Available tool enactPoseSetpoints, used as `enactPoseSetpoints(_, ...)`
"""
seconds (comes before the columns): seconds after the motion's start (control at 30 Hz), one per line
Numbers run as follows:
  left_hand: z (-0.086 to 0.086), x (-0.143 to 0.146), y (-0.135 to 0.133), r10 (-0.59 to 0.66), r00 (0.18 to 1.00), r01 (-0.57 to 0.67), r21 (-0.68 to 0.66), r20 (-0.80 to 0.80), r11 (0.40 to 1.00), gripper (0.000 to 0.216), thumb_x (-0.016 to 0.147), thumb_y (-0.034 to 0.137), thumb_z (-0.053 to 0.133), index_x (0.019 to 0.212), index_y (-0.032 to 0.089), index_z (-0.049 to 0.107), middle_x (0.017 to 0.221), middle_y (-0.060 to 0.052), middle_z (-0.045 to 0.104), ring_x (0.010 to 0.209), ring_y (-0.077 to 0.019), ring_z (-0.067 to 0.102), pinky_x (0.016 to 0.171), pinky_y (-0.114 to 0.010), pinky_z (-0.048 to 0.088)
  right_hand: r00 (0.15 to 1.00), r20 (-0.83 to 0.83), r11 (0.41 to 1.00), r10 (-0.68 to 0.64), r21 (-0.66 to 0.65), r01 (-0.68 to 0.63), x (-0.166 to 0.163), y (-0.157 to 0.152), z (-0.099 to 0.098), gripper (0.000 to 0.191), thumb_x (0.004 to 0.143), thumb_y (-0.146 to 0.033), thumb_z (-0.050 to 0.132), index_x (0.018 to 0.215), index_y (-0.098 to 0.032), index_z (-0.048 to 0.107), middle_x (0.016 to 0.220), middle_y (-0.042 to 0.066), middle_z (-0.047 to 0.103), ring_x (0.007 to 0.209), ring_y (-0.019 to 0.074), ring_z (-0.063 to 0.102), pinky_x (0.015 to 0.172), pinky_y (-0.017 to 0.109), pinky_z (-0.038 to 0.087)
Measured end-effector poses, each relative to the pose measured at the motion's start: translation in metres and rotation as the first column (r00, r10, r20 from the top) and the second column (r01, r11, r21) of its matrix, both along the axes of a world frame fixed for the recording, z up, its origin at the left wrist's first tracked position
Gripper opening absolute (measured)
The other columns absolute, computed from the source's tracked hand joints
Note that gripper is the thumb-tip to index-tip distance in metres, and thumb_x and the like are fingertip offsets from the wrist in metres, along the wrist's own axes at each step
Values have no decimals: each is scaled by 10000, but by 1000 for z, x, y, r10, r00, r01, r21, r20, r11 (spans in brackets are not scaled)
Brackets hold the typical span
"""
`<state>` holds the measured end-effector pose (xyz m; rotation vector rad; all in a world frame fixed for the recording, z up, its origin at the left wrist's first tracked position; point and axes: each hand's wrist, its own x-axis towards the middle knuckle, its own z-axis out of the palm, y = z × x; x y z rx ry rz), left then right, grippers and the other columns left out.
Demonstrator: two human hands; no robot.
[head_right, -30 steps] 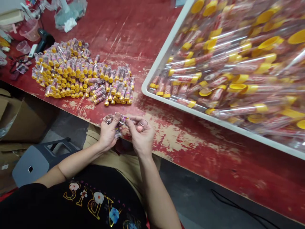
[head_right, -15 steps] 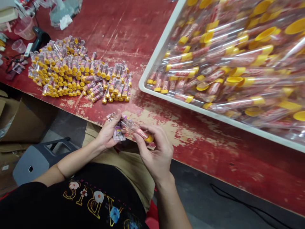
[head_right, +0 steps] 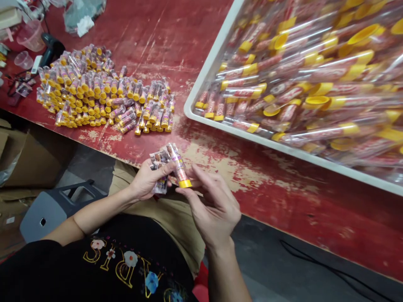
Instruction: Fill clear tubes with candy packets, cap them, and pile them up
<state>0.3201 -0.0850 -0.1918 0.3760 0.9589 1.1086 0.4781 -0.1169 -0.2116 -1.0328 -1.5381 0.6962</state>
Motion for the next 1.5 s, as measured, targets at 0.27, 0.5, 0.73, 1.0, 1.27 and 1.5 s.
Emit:
enactPoseSetpoints(0.27,2,-6,-2,-78,996,78,6,-53,997,628,487,537,1020,857,145,696,661,21,688,549,-104,624,549,-228,511,976,182,980,-121,180,88,-3,2,0,551,901,-104,747,1388,-359,715,1067,59,740,913,172,717,772,300,609)
enactPoseSetpoints(0.5,3,-7,-12,-115,992,115,7,-54,993,554,499,534,1012,783,163,715,655,-10,698,578,-134,664,510,-225,482,927,198,942,-319,173,287,-14,-5,-3,308,888,-212,788,1165,-342,827,922,44,769,804,201,727,701,350,619)
enactPoseSetpoints(0.73,1,-8,-14,-92,995,91,-8,-30,996,521,500,497,1021,770,168,720,636,-1,685,595,-148,684,506,-224,485,928,105,930,-357,134,343,-24,-8,-4,327,876,-188,808,1164,-341,826,923,35,764,790,193,718,706,357,601)
enactPoseSetpoints(1.0,-9,-12,1,112,993,-107,-106,44,989,462,673,438,969,932,134,737,779,-47,761,615,-128,691,527,-206,513,952,-4,952,-305,32,305,-42,39,-19,201,922,-282,768,1106,-309,843,882,40,722,762,185,677,671,349,566)
enactPoseSetpoints(1.27,-21,-38,12,428,903,-397,-302,43,867,157,938,39,617,1070,105,673,899,-91,786,866,-177,783,855,-306,619,975,101,972,-200,148,184,-105,185,-30,253,987,-391,642,1107,-242,807,947,70,653,914,212,647,864,409,561)
enactPoseSetpoints(1.5,-23,-55,14,491,871,-472,-258,11,843,134,902,98,755,1022,112,698,941,-98,798,931,-213,795,945,-391,626,848,529,998,-36,66,2,-148,183,-22,164,960,-272,623,1021,-209,761,1048,102,677,932,231,632,855,394,507)
